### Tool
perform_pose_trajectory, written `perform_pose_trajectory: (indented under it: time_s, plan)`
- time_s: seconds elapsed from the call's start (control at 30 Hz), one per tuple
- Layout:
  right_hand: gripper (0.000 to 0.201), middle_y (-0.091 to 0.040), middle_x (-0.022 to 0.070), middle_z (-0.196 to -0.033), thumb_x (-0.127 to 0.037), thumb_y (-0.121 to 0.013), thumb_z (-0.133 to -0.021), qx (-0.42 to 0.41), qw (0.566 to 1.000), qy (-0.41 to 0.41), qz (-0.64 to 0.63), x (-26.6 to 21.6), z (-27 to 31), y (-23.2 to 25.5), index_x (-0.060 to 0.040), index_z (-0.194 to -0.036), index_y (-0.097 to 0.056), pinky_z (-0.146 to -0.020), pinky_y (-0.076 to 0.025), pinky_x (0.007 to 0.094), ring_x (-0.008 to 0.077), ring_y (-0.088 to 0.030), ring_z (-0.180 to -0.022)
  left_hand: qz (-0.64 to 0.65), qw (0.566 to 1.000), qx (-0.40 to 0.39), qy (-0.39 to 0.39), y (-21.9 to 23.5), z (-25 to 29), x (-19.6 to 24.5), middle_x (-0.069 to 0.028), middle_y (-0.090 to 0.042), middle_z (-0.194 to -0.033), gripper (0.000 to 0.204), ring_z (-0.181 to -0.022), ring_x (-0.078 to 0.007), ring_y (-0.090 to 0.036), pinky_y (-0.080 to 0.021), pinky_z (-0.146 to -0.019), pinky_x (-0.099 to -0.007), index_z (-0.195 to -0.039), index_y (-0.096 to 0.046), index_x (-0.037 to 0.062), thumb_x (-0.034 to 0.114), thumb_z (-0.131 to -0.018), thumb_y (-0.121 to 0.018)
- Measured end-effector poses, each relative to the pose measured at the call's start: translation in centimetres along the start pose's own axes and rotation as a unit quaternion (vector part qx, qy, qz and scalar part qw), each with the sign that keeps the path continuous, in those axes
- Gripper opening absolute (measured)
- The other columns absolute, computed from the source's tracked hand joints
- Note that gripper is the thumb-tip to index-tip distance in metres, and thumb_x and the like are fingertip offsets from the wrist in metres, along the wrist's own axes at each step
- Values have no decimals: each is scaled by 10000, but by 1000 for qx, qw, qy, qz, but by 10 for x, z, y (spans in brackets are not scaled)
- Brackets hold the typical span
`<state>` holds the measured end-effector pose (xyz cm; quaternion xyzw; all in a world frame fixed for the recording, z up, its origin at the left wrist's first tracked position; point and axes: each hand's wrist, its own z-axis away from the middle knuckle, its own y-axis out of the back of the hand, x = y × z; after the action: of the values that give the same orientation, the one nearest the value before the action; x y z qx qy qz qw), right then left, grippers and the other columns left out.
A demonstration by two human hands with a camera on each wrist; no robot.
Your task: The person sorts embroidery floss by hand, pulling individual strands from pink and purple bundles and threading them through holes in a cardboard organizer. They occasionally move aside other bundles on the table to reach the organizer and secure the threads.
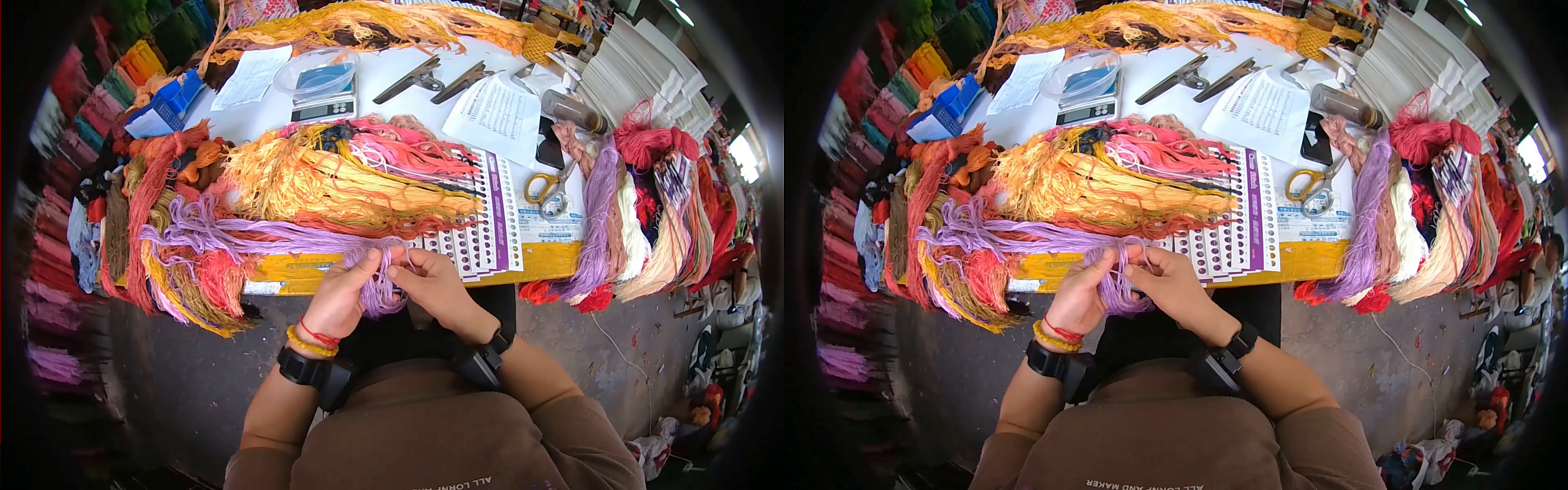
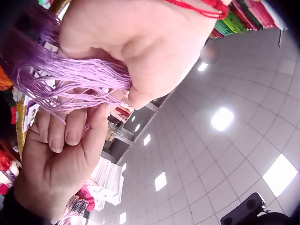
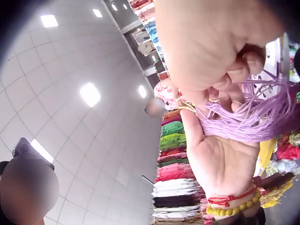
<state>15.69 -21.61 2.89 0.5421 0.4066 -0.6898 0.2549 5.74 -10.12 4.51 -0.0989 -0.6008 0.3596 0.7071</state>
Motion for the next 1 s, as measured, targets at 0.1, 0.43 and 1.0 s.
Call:
perform_pose_trajectory:
  time_s: [0.1,0.43,1.0]
  plan:
    - [141,-573,-29,-785,-106,-575,-844,-31,999,-31,22,-2,0,1,-13,-950,-586,-619,-411,187,22,-488,-698,-4,1000,10,5,-1,1,2,-66,-601,-1025,356,-867,-135,-596,-520,-668,-272,-1116,-543,-11,267,-896,-501]
    - [79,-550,-30,-693,-102,-571,-834,-24,996,-35,85,3,0,3,-25,-851,-576,-534,-379,180,14,-467,-605,5,999,31,-33,3,-1,-1,-81,-607,-995,277,-884,-139,-582,-478,-754,-265,-1061,-573,-16,183,-869,-553]
    - [67,-489,-41,-619,-98,-574,-830,-13,1000,-22,-7,0,2,0,-41,-812,-543,-435,-280,170,3,-383,-490,-45,993,33,-101,6,-2,-8,-29,-571,-833,289,-750,-111,-550,-459,-674,-236,-1085,-552,-11,-41,-798,-568]
